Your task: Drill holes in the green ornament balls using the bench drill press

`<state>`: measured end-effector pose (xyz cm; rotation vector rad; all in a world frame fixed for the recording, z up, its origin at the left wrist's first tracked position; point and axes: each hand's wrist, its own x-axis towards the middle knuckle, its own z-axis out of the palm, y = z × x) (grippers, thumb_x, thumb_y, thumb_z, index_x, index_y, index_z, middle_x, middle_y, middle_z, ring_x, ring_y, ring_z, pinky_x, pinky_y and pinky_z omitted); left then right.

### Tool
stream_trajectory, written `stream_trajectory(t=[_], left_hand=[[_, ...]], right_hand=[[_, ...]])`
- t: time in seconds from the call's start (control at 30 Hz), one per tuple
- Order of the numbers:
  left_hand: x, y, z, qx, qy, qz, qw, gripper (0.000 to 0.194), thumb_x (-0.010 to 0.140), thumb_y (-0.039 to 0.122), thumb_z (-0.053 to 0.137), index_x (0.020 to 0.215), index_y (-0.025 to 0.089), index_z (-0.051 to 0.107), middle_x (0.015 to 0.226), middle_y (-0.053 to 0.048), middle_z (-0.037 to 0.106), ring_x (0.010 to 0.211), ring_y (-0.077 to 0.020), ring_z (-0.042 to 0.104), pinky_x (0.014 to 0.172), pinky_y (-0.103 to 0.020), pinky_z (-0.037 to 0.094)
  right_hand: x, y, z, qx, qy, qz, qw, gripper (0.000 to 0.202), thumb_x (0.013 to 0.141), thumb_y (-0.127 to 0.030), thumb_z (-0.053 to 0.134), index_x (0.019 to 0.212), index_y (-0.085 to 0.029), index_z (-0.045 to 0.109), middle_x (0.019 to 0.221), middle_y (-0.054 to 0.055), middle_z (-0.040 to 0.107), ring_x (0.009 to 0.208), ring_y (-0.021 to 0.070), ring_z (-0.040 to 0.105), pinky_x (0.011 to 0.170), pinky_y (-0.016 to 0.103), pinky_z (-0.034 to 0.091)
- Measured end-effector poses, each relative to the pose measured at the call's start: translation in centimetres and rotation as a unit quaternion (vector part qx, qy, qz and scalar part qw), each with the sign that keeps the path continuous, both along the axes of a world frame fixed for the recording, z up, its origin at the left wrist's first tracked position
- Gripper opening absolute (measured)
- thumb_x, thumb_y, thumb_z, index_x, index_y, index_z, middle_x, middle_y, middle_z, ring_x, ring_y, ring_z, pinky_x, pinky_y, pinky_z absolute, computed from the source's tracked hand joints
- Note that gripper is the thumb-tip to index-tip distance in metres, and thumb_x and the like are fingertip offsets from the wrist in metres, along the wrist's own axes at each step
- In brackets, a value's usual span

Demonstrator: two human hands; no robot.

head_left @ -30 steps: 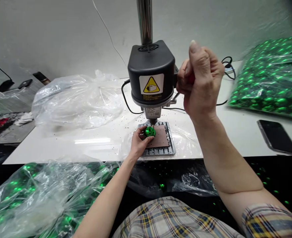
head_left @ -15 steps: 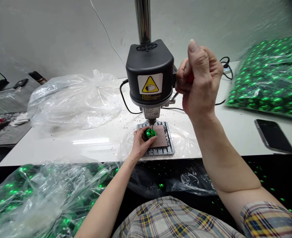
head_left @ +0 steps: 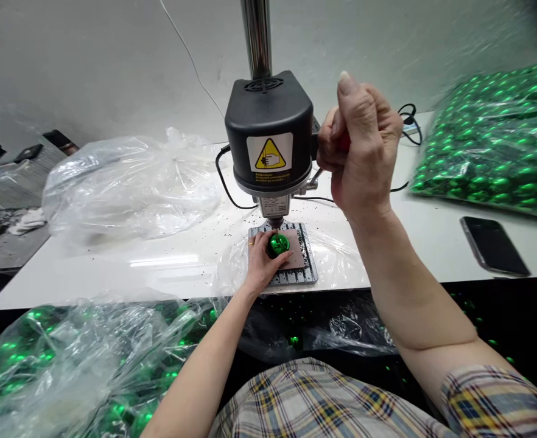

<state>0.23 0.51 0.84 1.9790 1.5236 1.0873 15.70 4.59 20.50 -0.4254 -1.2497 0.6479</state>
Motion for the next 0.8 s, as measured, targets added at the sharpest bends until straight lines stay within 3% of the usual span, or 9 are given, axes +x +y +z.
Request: stream_trajectory(t=[0.13,0.43,0.8], left_hand=[[-0.2,0.1,-0.4,0.009,-0.004,-0.004,1.000,0.054,0.073,0.039,0.079,0.120,0.023,0.058,0.111,-0.006,0.060,0.111,-0.0254,0.048,0.099,-0.040,0.040],[-0.2,0.3,-0.7,0.017,-0.017,-0.002,1.000,0.055,0.071,0.039,0.080,0.119,0.021,0.059,0.111,-0.006,0.062,0.110,-0.0257,0.049,0.098,-0.041,0.041],[-0.3,0.2,-0.6,0.021,-0.021,-0.010,0.999,0.053,0.071,0.039,0.080,0.116,0.020,0.059,0.110,-0.006,0.063,0.110,-0.0255,0.049,0.098,-0.040,0.040]], right_hand=[[-0.1,-0.7,-0.1,0.017,0.036,0.038,0.998,0.045,0.089,-0.037,0.063,0.059,-0.017,0.035,0.050,-0.004,0.036,0.039,0.0045,0.027,0.034,0.023,0.017],[-0.4,-3.9,-3.5,0.106,0.005,-0.036,0.994,0.052,0.091,-0.020,0.058,0.048,-0.011,0.031,0.043,-0.003,0.028,0.039,0.0034,0.031,0.043,0.022,0.019],[-0.1,-3.7,-7.0,0.183,-0.018,-0.071,0.980,0.049,0.085,-0.011,0.056,0.052,-0.011,0.020,0.047,-0.002,0.026,0.045,0.0026,0.023,0.048,0.024,0.018]])
